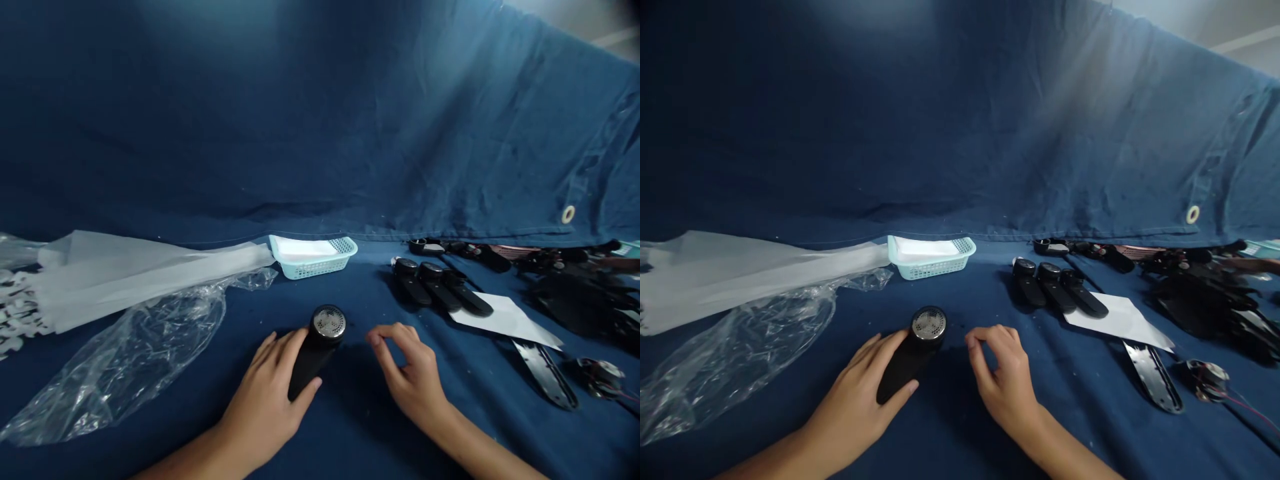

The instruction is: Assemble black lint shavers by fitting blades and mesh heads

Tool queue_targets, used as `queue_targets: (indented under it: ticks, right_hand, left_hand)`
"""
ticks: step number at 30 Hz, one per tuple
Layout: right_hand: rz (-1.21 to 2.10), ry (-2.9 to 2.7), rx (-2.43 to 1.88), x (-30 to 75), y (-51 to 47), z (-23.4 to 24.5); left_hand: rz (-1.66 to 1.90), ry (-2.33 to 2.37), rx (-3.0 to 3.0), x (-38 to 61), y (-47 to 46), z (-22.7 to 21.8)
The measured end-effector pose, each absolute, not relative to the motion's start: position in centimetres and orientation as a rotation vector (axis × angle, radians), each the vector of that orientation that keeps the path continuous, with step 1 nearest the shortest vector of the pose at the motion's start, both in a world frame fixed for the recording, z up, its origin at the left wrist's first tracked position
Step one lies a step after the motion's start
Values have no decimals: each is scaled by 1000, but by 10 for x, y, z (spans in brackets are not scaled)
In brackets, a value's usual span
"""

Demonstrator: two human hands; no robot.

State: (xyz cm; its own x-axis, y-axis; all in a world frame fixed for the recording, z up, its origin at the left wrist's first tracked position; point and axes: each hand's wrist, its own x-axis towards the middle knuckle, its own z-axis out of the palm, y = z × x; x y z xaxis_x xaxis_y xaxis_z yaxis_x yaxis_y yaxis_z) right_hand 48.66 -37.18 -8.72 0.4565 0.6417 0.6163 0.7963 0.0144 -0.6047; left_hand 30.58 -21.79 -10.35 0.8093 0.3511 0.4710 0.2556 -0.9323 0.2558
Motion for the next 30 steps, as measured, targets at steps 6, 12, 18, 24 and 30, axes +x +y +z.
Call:
queue_targets:
  ticks: [6,12,18,24,30]
  right_hand:
    - [-60,-1169,-1673,486,-373,-90]
    - [283,-1044,-1570,478,-373,-90]
    - [509,-1082,-1487,465,-378,-89]
    - [542,-1287,-1578,457,-382,-93]
    - [189,-1219,-1735,467,-379,-93]
  left_hand:
    - [723,435,2890,304,-217,-94]
    - [842,224,2920,295,-220,-85]
    - [957,16,2810,294,-231,-84]
    - [814,-146,2867,294,-232,-82]
    - [810,149,2752,299,-225,-85]
